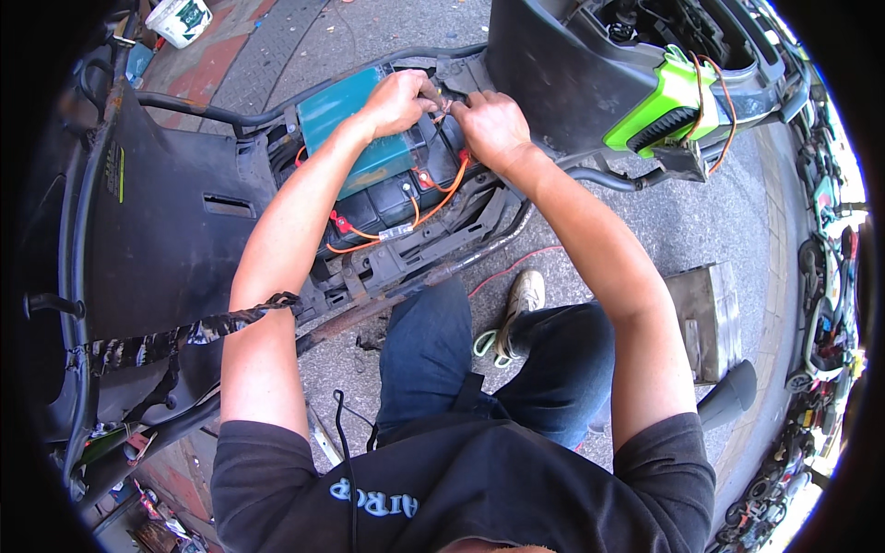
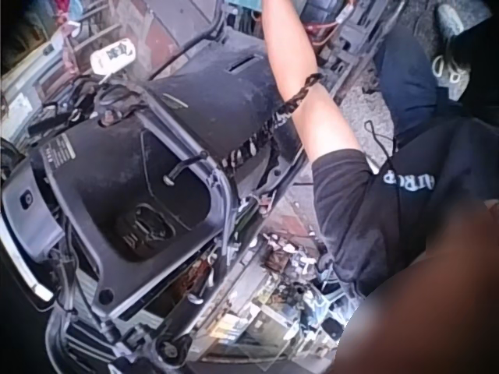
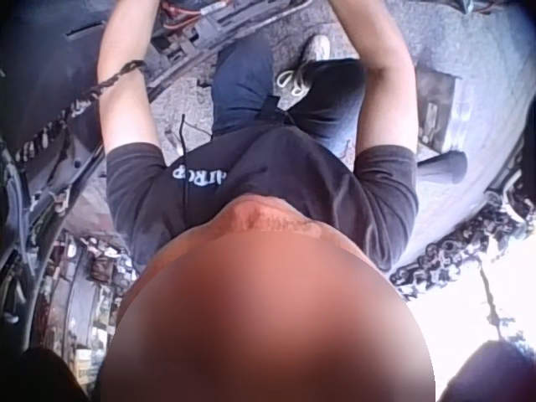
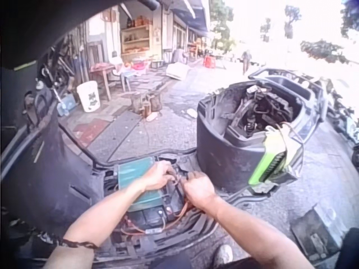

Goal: The person kneels beside a scooter and uses scissors to strip the insulation from an orange wire. They then use a cordless drill to tighten a terminal on the battery and connect the stripped wire to the battery terminal.

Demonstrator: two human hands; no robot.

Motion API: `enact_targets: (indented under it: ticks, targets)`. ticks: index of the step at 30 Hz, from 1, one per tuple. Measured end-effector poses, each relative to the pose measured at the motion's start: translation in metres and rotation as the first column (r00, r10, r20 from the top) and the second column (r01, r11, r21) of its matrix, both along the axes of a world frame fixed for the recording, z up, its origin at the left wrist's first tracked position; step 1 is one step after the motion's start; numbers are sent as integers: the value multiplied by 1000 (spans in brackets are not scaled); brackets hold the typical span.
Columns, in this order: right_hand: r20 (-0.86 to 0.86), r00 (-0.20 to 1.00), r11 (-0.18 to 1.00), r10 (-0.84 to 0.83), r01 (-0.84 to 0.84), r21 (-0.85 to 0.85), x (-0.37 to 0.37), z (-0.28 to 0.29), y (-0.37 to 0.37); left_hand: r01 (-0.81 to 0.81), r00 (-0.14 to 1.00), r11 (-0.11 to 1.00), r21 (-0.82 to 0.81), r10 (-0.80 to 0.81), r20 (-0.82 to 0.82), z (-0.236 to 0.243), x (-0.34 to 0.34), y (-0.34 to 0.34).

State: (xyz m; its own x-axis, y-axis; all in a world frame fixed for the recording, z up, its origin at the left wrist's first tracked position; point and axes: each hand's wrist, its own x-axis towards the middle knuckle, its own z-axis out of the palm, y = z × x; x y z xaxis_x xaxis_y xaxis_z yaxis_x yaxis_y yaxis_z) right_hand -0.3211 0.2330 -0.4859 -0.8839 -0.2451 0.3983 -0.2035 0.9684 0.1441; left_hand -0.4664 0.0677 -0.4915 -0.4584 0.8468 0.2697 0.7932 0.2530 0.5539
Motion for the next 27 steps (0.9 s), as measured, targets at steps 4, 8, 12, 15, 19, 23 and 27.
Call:
enact_targets:
  ticks: [4,8,12,15,19,23,27]
  targets:
    - [64,997,1000,-31,31,1,-7,2,-2,-15,1000,1000,20,15,3,0,4,-1]
    - [150,986,998,-66,69,-14,-7,6,-2,-46,998,998,52,49,-41,-1,11,1]
    - [177,982,997,-67,73,-26,-4,10,-1,-62,997,997,37,60,52,0,13,1]
    - [119,992,995,-51,61,-79,-1,10,0,-71,987,997,27,67,145,2,13,3]
    - [138,989,986,-46,67,-150,2,8,2,-134,966,987,-90,151,209,4,16,10]
    - [131,990,977,-56,81,-197,2,4,1,-256,940,947,-193,290,178,8,19,22]
    - [130,988,978,-82,105,-182,-2,0,-2,-355,903,893,-277,404,147,13,28,30]
